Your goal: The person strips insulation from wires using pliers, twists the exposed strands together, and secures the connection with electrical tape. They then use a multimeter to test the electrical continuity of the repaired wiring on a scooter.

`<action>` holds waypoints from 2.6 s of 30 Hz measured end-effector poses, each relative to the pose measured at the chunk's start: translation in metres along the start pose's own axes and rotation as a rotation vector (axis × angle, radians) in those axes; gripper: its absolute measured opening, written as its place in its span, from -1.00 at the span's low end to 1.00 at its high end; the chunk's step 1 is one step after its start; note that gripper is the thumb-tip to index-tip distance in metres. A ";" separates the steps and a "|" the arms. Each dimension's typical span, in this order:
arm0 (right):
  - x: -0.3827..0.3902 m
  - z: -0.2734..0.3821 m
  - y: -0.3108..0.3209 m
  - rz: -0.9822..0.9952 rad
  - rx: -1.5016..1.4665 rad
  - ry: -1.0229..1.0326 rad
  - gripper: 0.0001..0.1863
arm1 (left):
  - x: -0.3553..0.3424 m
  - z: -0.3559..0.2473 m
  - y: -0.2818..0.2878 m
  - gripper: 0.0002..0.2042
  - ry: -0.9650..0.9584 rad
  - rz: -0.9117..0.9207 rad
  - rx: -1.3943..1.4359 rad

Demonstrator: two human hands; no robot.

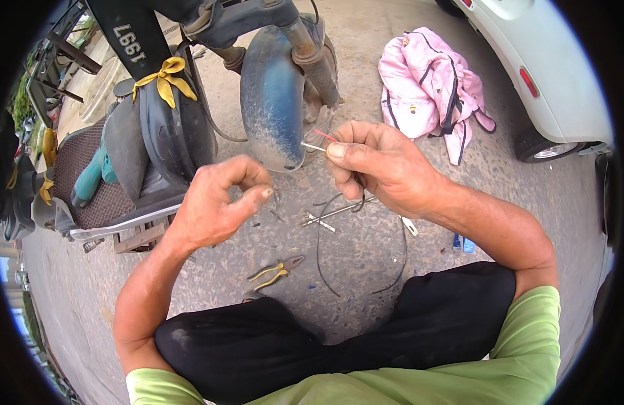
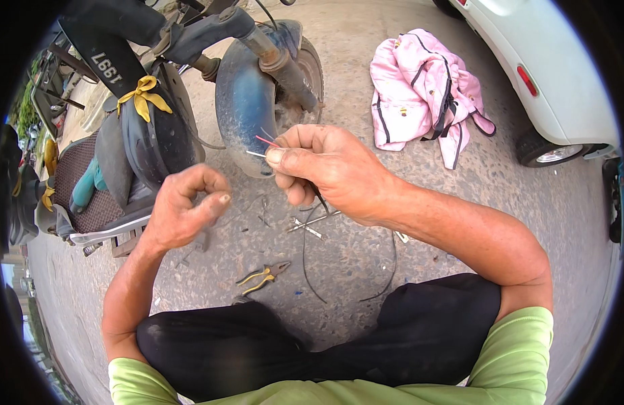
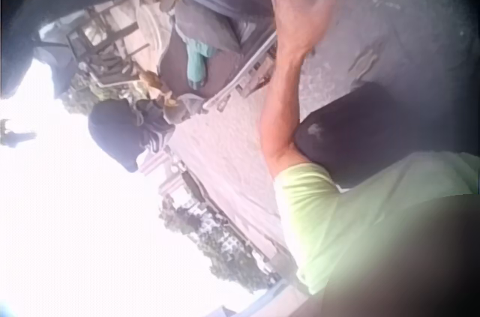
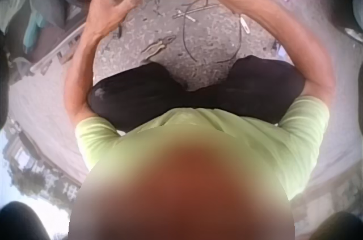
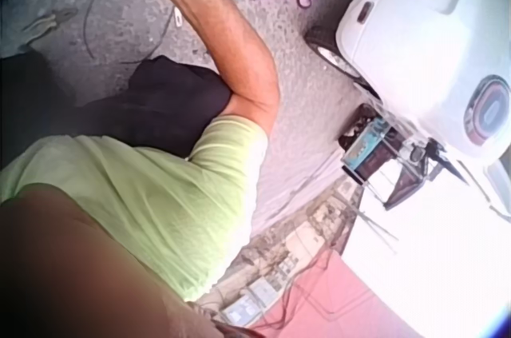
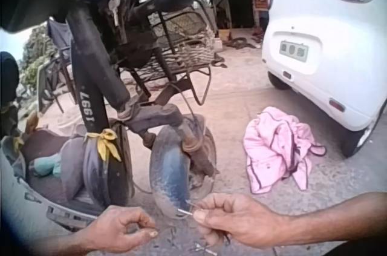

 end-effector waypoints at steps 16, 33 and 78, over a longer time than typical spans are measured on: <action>-0.009 0.007 0.005 -0.034 -0.211 0.014 -0.84 | 0.226 0.265 -0.134 -0.25 0.391 -0.082 -0.591; -0.011 0.024 0.028 -0.112 -0.238 0.065 -0.83 | 0.092 0.081 -0.064 -0.40 0.570 0.344 1.039; -0.011 0.019 0.033 -0.262 0.064 0.126 -0.74 | 0.013 0.021 -0.052 -0.66 0.139 -0.051 0.376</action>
Point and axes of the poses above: each hand's wrist, its own x-axis away from the middle knuckle, its own y-axis out of the back of the hand, z = x × y, the point moved 9 cm from there along -x, towards the middle knuckle, and after that the axes turned 13 degrees about x, right-handed, at the moved point
